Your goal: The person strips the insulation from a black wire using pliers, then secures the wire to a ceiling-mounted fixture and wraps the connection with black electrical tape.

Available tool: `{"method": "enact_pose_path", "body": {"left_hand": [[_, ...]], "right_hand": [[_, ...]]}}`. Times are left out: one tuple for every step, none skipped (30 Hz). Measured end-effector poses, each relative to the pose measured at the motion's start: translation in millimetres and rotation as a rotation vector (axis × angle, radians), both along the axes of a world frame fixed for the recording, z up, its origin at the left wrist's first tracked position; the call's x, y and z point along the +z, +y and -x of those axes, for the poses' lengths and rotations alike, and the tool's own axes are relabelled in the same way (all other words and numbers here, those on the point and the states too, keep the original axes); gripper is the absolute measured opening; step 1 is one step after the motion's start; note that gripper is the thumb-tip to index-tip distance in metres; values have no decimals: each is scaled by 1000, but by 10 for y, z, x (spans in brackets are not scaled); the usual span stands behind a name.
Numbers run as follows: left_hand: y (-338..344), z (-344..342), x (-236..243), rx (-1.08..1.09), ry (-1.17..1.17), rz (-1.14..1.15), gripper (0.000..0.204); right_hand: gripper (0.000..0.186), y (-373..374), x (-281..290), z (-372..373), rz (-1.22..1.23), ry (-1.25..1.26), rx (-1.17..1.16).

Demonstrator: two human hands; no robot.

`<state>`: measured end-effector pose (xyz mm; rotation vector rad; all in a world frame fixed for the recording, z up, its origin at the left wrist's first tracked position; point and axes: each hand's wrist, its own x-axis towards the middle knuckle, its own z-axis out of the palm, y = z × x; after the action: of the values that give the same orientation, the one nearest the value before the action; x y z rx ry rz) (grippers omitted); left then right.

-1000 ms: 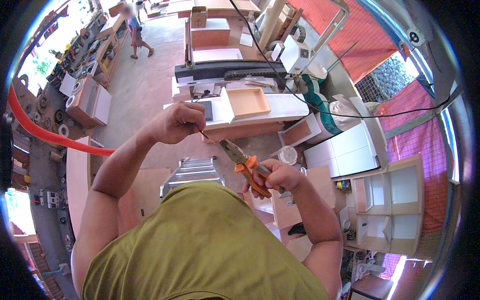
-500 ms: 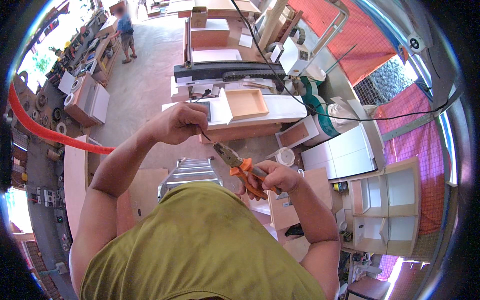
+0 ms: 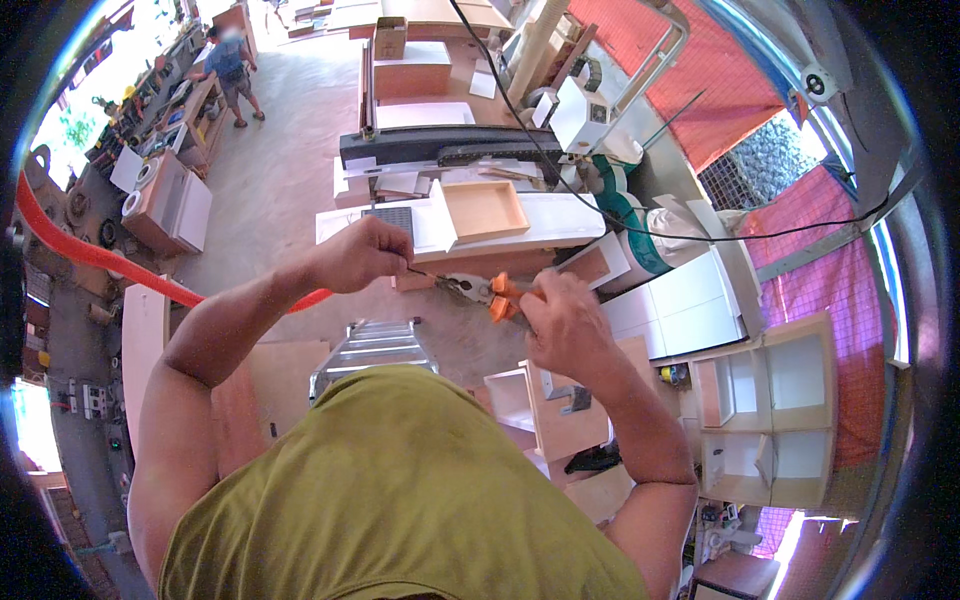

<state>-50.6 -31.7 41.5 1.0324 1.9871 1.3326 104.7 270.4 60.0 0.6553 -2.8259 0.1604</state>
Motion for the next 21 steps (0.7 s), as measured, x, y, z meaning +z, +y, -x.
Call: {"method": "enact_pose_path", "body": {"left_hand": [[19, 42, 23, 13, -77, 2, 8], [36, 78, 48, 27, -154, 4, 8], [61, 88, 126, 32, -189, 17, 9], [95, 84, 249, 42, -222, 27, 9], [128, 80, 313, 51, -255, 38, 9], [132, 91, 261, 47, -202, -27, 8], [137, 128, 166, 43, -146, -88, 8], [131, 165, 101, 39, -89, -148, 7], [116, 154, 102, 80, 0, -155, 7], [99, 119, 100, 121, 89, -161, 7], [83, 96, 104, 162, 178, -167, 7], [59, 79, 113, 161, 246, -178, 5], [30, 64, 136, 160, 314, -189, 3], [14, 61, 145, 159, 382, -200, 1], [11, 75, 129, 135, 497, -247, 1], [14, 103, 104, 110, 611, -295, 3], [12, 116, 87, 85, 726, -342, 5], [16, 109, 91, 86, 792, -333, 6], [12, 98, 110, 86, 857, -324, 9], [14, 90, 114, 86, 922, -315, 11], [20, 93, 106, 86, 964, -330, 13]], "right_hand": [[16, -10, 0, 24, -162, 265, -20], [17, -6, -2, 59, -324, 529, -39], [17, 117, -114, 111, -341, 654, -78], [19, 188, -161, 180, -373, 753, -85], [21, 249, -186, 242, -405, 851, -90], [23, 273, -163, 306, -432, 956, -78], [30, 219, -97, 343, -468, 1020, -75], [31, 198, -58, 363, -426, 960, -78], [32, 178, -51, 349, -381, 894, -88], [33, 162, -45, 330, -337, 829, -97], [33, 155, -38, 295, -188, 589, -119], [33, 153, -36, 228, -42, 344, -139], [34, 159, -32, 178, 102, 98, -158], [35, 178, -20, 151, 302, -181, -158], [36, 206, -4, 122, 499, -460, -155], [38, 237, 2, 89, 693, -742, -148], [44, 307, -161, 65, 904, -929, -119], [45, 292, -131, 44, 985, -1064, -121], [46, 253, -62, 24, 1066, -1200, -122], [47, 217, -23, 5, 1145, -1335, -122], [50, 180, -23, -7, 1232, -1358, -91]]}}
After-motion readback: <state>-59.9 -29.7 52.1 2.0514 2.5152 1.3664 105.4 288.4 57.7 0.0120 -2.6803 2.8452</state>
